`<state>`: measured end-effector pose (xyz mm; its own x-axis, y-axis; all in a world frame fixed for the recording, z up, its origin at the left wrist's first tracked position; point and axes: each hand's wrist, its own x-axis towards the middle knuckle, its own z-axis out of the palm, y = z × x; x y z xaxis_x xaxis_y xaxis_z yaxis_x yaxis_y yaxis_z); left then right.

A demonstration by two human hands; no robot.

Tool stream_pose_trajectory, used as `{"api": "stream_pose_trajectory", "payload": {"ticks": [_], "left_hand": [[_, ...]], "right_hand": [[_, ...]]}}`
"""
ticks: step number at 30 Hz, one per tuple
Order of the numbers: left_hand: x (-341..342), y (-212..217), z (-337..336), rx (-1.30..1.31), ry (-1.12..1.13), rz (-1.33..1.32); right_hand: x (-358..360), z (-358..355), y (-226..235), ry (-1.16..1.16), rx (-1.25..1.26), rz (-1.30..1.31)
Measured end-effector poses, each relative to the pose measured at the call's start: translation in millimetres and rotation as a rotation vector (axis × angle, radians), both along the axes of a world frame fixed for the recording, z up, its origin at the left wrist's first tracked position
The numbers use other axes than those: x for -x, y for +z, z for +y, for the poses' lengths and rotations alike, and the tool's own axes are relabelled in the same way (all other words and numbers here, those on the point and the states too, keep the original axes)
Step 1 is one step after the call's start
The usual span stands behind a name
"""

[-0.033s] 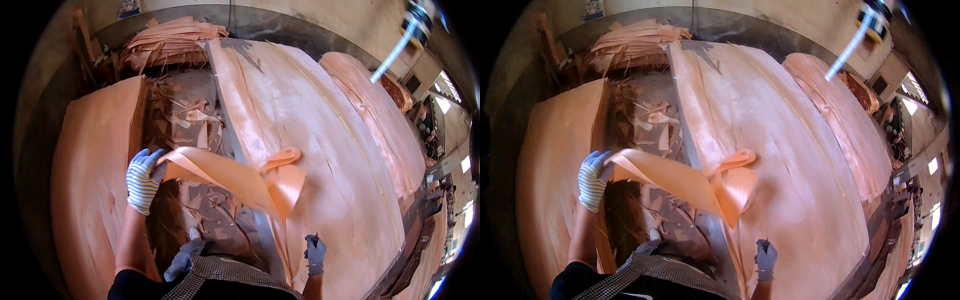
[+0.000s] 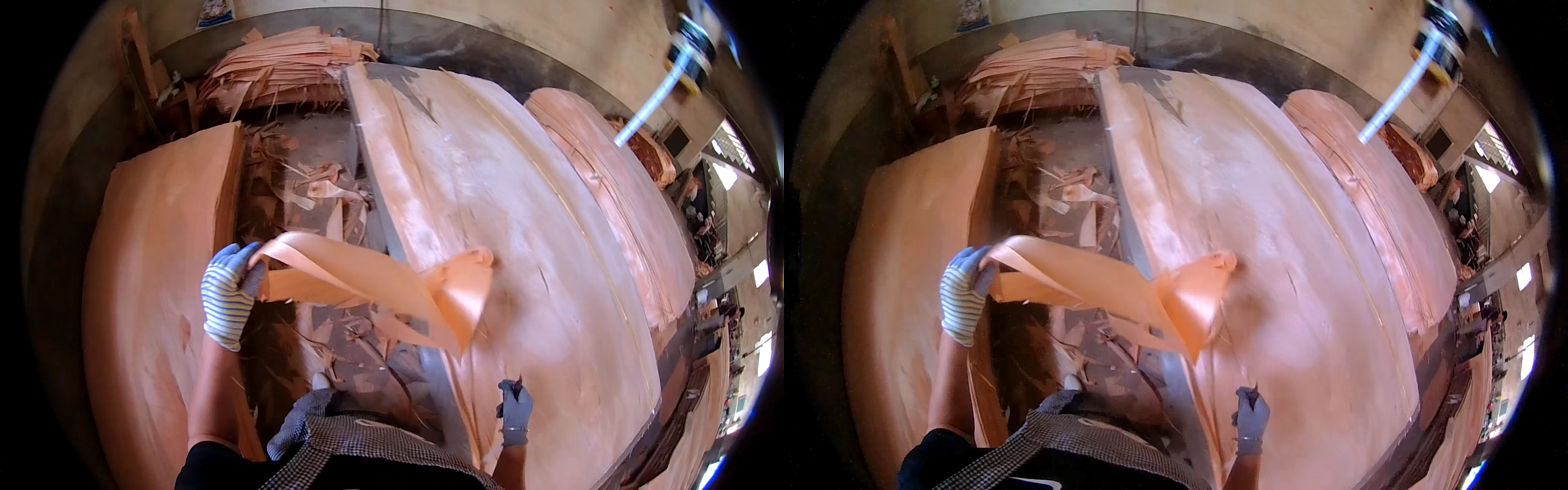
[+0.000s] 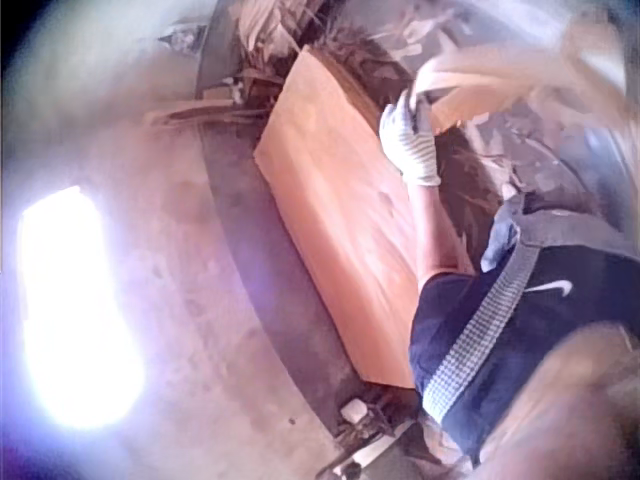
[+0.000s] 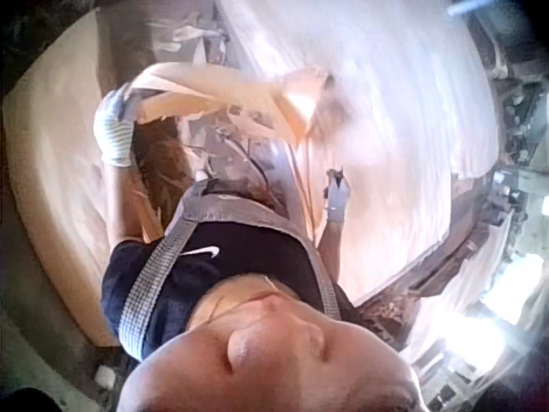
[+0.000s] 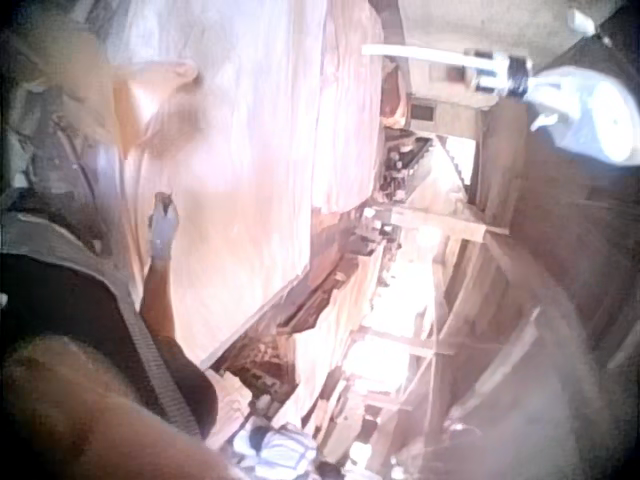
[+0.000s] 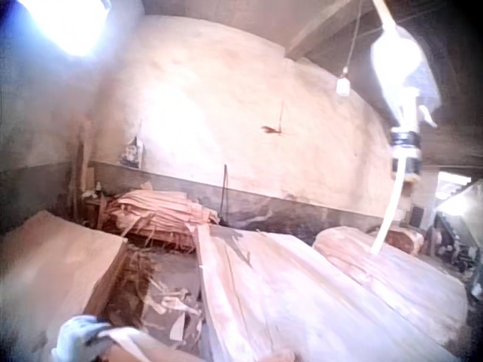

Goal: The person processes sheets of wood veneer by using a knife to trim and score the material, picking up and moving large sheets between stacks, and applying a liquid from a bottle onto the surface.

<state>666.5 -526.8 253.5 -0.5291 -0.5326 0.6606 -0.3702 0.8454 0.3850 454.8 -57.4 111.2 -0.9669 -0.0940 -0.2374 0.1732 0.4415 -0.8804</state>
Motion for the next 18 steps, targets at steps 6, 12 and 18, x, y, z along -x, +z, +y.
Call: {"api": "stream_pose_trajectory", "payload": {"ticks": [6, 12, 18], "left_hand": [[-81.2, -1.7, -140.9, -0.482, 0.169, 0.368], [-71.9, -16.1, -244.6, -0.547, 0.273, 0.547], [-22.7, -10.2, -372.3, -0.215, 0.485, 0.317]], "right_hand": [[16.1, -203.8, 3.8, 0.251, 0.104, -0.078], [66.1, -356.5, -26.2, 0.495, 0.015, -0.074], [188.0, -512.9, -110.1, 0.715, -0.063, 0.222]]}}
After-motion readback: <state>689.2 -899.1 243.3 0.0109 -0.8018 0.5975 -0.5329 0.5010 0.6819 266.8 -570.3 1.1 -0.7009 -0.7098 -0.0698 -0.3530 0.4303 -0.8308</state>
